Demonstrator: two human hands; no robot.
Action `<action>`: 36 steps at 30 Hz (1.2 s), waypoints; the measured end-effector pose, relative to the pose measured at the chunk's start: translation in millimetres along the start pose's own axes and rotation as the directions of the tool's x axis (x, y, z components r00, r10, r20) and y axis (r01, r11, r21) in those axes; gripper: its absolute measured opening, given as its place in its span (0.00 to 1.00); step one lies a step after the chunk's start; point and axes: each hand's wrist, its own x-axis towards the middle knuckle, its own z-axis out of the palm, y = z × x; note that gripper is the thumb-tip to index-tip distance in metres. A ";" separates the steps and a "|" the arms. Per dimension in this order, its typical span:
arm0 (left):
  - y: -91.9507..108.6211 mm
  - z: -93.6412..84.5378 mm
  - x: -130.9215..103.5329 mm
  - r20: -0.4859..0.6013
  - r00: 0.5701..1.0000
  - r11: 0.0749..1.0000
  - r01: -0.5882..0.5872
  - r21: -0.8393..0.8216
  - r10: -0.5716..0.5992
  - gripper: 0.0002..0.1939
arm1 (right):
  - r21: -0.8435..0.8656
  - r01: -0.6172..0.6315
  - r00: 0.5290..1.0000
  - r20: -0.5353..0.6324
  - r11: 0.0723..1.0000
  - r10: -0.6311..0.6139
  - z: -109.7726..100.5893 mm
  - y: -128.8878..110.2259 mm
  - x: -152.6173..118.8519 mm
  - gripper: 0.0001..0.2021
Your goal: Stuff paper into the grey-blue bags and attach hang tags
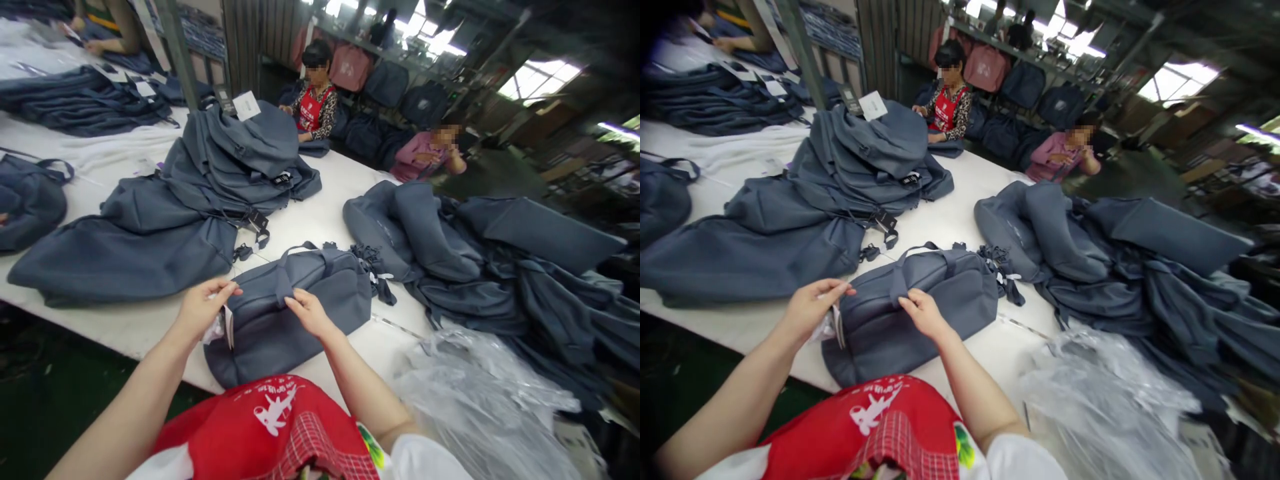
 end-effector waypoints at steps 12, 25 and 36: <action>50.5 82.3 -119.9 0.598 0.781 0.841 -0.437 0.320 0.179 0.13 | -0.179 0.293 0.956 0.062 0.939 -0.287 -30.4 -66.7 -130.0 0.11; 17.8 83.8 -116.0 0.544 0.794 0.921 -0.378 0.094 0.271 0.12 | -0.344 0.169 0.980 -0.039 0.924 -0.194 -7.9 -38.4 -110.0 0.13; -5.7 91.3 -79.9 0.251 0.967 0.999 -0.035 -0.036 0.043 0.26 | -0.046 0.109 0.994 -0.016 0.993 -0.110 -12.7 -18.3 -67.0 0.08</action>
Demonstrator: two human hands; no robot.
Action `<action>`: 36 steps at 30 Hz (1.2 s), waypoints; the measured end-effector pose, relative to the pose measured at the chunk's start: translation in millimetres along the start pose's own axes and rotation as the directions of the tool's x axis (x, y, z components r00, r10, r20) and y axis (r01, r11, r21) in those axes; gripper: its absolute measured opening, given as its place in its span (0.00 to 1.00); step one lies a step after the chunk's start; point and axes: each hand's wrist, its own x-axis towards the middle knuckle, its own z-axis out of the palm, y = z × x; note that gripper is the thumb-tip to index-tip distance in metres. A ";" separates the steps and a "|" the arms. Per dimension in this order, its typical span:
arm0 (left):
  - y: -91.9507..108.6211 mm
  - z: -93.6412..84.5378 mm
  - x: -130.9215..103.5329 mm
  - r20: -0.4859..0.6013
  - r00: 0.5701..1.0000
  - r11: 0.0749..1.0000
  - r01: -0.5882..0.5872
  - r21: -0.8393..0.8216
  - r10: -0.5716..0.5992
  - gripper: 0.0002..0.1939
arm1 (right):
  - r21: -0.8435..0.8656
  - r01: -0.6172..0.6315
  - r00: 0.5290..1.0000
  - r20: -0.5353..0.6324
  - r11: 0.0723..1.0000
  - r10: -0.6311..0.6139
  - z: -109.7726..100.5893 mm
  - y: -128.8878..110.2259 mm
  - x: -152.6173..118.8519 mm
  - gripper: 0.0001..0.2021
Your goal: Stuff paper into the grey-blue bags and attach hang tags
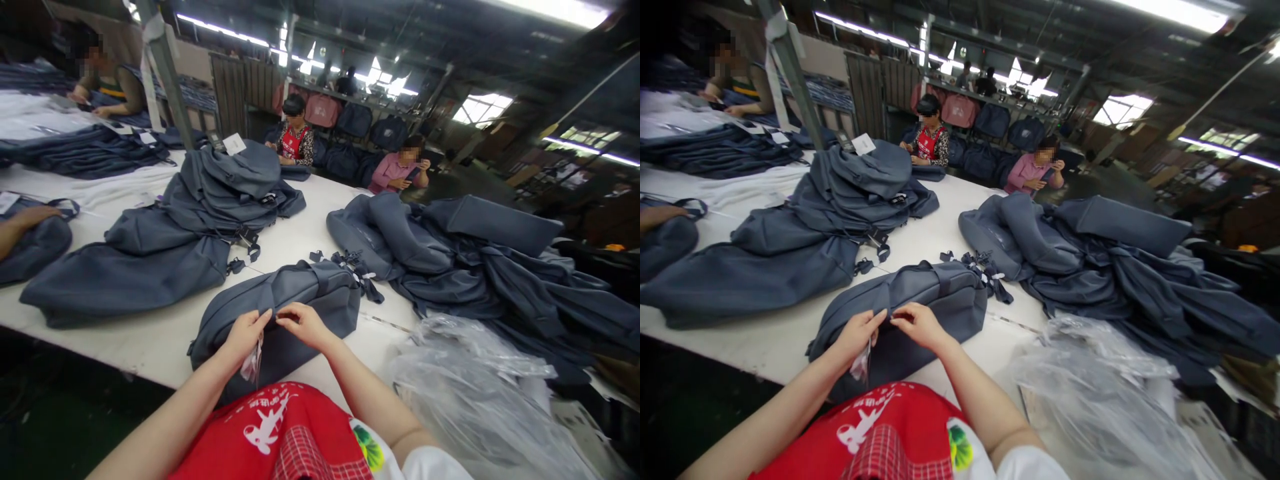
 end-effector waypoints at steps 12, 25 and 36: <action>-10.2 -23.4 27.7 -0.243 0.955 0.936 -0.080 0.342 0.170 0.24 | 0.944 -0.166 0.942 0.066 0.285 0.328 4.5 28.5 4.7 0.14; -26.5 -21.6 51.8 -0.253 0.966 0.966 0.008 0.258 0.059 0.23 | 0.200 -0.180 0.934 0.343 0.963 0.104 -12.1 -15.6 -12.6 0.28; -0.3 -10.6 10.8 0.198 0.966 0.962 0.206 -0.180 -0.169 0.29 | 0.684 -0.445 0.895 0.312 0.578 0.320 48.4 9.5 -28.0 0.17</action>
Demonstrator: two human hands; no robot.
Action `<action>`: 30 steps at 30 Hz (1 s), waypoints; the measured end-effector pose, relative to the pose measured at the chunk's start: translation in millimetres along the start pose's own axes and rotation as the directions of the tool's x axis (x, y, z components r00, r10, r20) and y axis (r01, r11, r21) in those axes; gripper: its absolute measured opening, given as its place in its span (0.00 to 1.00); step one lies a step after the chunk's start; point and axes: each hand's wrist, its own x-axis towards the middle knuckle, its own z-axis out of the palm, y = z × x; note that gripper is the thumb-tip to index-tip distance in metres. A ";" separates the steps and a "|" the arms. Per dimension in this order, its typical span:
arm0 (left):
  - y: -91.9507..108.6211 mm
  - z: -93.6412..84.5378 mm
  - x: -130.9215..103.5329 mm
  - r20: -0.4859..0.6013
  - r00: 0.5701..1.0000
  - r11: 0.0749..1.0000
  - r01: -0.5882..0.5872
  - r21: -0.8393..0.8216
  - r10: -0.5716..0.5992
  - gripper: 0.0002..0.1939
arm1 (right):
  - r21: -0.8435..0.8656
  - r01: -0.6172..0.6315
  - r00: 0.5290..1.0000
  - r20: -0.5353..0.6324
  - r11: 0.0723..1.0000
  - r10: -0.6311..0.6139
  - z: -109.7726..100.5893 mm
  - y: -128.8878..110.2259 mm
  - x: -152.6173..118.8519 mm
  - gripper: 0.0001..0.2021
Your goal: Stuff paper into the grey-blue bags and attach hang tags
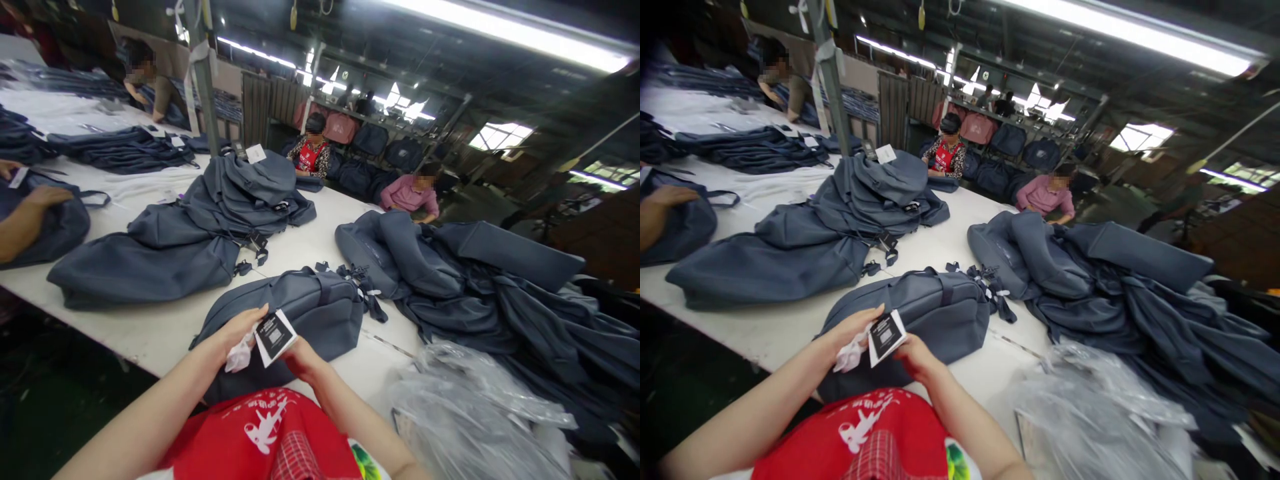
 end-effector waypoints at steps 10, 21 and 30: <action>3.2 -4.5 -23.3 -0.120 0.892 0.753 -0.287 0.593 0.435 0.25 | -0.359 -0.061 0.998 -0.015 0.931 0.060 -20.0 -15.0 -1.3 0.14; 36.5 -91.6 12.0 -0.075 0.929 0.628 -0.184 0.756 0.362 0.24 | -0.602 -0.122 0.988 0.003 0.789 0.156 -73.9 4.5 1.5 0.11; 37.0 -124.5 36.6 -0.024 0.977 0.637 -0.118 0.762 0.210 0.23 | -0.725 -0.009 0.989 -0.111 0.688 -0.103 -79.8 -55.2 24.5 0.14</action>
